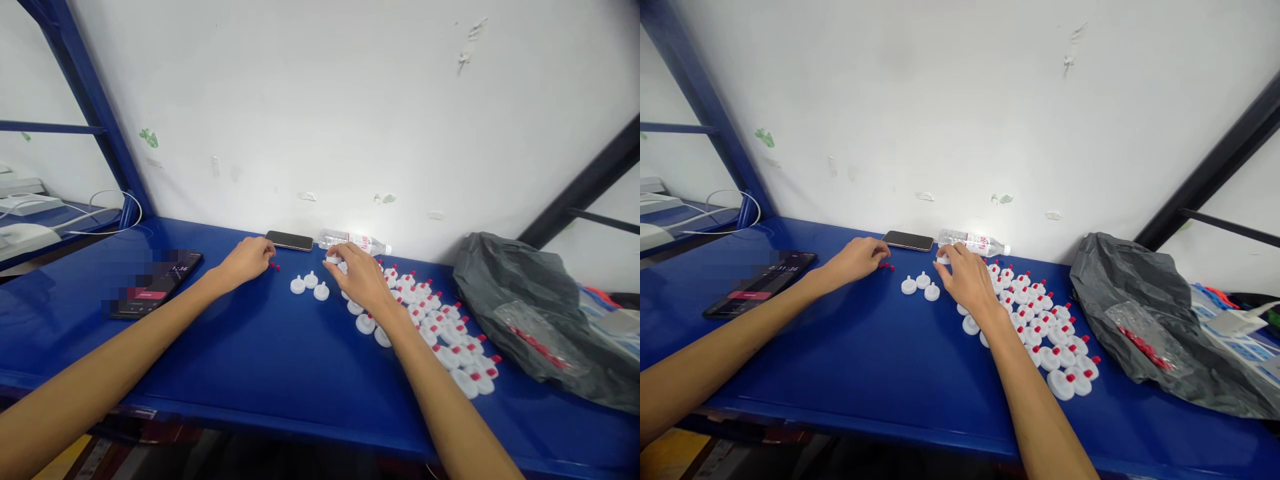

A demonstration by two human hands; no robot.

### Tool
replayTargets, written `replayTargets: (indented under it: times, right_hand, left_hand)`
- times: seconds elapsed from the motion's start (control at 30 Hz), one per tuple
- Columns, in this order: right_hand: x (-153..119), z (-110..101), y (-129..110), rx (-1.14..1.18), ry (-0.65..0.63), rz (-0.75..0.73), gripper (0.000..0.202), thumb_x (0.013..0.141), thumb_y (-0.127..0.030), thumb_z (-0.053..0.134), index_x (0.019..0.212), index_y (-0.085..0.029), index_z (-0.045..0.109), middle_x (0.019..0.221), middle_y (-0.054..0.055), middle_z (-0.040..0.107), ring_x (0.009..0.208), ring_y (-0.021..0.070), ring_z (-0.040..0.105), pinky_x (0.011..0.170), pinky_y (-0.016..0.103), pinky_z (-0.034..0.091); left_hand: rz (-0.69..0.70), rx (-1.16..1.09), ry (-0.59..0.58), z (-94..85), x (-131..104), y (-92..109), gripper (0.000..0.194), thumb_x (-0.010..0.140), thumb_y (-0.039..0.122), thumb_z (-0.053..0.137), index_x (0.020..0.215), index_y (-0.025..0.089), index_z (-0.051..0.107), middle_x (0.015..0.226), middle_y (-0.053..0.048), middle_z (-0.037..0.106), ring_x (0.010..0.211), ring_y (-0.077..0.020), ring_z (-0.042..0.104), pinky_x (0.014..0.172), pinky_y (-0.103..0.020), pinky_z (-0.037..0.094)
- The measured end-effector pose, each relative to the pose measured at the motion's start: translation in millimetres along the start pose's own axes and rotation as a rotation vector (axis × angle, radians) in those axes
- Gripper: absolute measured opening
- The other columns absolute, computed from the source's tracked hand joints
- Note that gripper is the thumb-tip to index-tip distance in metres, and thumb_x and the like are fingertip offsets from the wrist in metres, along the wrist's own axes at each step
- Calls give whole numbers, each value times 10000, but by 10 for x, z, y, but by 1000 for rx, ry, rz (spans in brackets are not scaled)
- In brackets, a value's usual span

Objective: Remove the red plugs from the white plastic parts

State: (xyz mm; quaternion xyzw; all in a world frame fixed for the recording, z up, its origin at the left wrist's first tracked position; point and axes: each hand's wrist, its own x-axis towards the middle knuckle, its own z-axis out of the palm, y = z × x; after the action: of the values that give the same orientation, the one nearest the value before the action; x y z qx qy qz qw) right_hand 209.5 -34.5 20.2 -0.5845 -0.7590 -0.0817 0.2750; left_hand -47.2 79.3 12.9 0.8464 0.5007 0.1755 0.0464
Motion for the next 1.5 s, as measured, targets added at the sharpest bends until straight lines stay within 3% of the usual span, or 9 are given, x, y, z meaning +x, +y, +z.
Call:
replayTargets:
  times: [0.13,0.27,0.4,0.87,1.07,1.2,1.27,1.33,1.5]
  right_hand:
    - [-32,-18,-71,131,31,-111,215,1004,-199,522,1199,-234,604,1243,73,675,1027,237,690,874,356,532]
    - [-35,0,-140,179,49,-202,294,969,-157,551,1251,-238,541,1218,82,681,1114,263,669,934,402,537]
    - [-30,36,-165,238,111,-248,390,951,-141,572,1316,-251,489,1255,93,656,1142,261,661,943,411,550]
    - [-40,74,-203,223,152,-303,438,976,-270,665,1399,-245,553,1240,104,717,1162,278,663,1013,465,544]
    - [57,68,-211,126,213,-359,301,1013,-199,575,1304,-209,653,1196,101,746,1108,253,667,956,398,556]
    - [42,-119,88,-88,318,-142,276,1024,-135,477,1135,-213,718,1234,102,738,1082,275,673,930,420,536]
    - [5,-236,283,-175,367,22,217,1016,-194,522,1089,-211,726,1078,114,764,979,293,684,888,436,523]
    - [-25,-313,402,-208,392,115,178,1007,-267,569,1060,-209,728,931,113,755,904,301,678,856,442,510]
    - [2,-239,244,-74,385,28,142,986,-310,616,996,-226,731,1077,100,728,1045,290,640,903,427,492]
  left_hand:
    - [48,-14,162,-109,-67,179,345,988,273,402,1090,184,719,1066,-110,758,965,-285,685,808,-370,479]
    - [302,-92,266,-134,-181,371,380,1050,359,361,1089,174,692,1075,-100,732,1026,-263,653,904,-383,477]
    - [470,-52,204,-76,-300,512,377,1069,428,366,1149,191,647,1080,-88,698,1034,-262,628,862,-383,480]
    - [551,-95,122,-6,-336,541,377,1101,388,275,914,204,545,898,-49,655,806,-207,607,719,-323,408]
    - [379,-350,171,-8,-350,648,464,1064,465,319,709,203,459,666,6,555,607,-150,488,599,-297,319]
    - [123,-628,226,-119,-309,598,488,1017,486,323,604,226,318,532,15,396,523,-133,377,546,-286,327]
    - [16,-527,290,-186,-229,476,446,999,437,304,605,229,331,536,0,414,533,-147,408,563,-291,351]
    - [-81,-191,249,-216,-130,317,421,983,408,312,629,218,438,596,-42,531,608,-194,519,609,-307,380]
    - [-178,65,3,-141,-2,34,253,858,359,508,727,198,653,773,-131,723,732,-285,673,649,-325,447]
